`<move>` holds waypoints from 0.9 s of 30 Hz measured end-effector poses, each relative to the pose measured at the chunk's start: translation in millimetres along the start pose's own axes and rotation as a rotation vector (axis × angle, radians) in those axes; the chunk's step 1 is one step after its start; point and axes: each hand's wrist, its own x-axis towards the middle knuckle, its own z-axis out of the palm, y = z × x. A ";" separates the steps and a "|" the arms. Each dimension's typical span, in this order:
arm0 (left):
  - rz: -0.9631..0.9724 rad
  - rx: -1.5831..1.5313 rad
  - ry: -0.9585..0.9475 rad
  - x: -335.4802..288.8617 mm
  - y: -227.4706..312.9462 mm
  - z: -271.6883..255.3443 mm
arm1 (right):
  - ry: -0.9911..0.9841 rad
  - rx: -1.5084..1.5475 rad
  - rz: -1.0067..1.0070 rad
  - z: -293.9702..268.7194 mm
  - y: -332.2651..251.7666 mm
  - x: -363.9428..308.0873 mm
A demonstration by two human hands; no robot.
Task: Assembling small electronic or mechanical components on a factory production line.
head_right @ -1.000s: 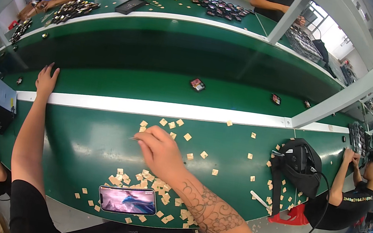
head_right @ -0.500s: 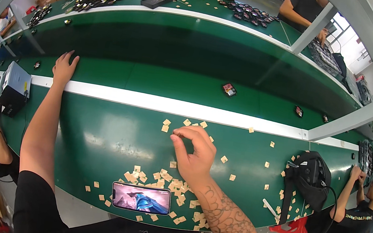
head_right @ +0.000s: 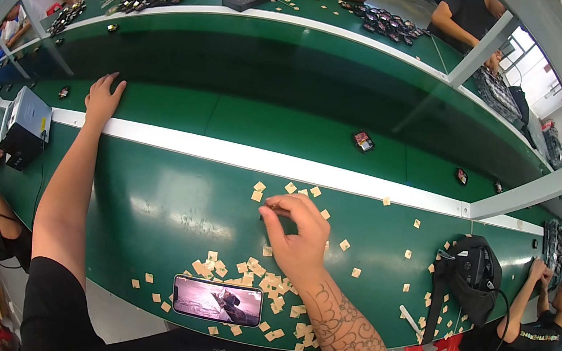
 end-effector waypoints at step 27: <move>0.016 -0.019 -0.011 -4.1 6.1 -6.0 | -0.083 0.002 0.147 5.0 -0.7 -0.9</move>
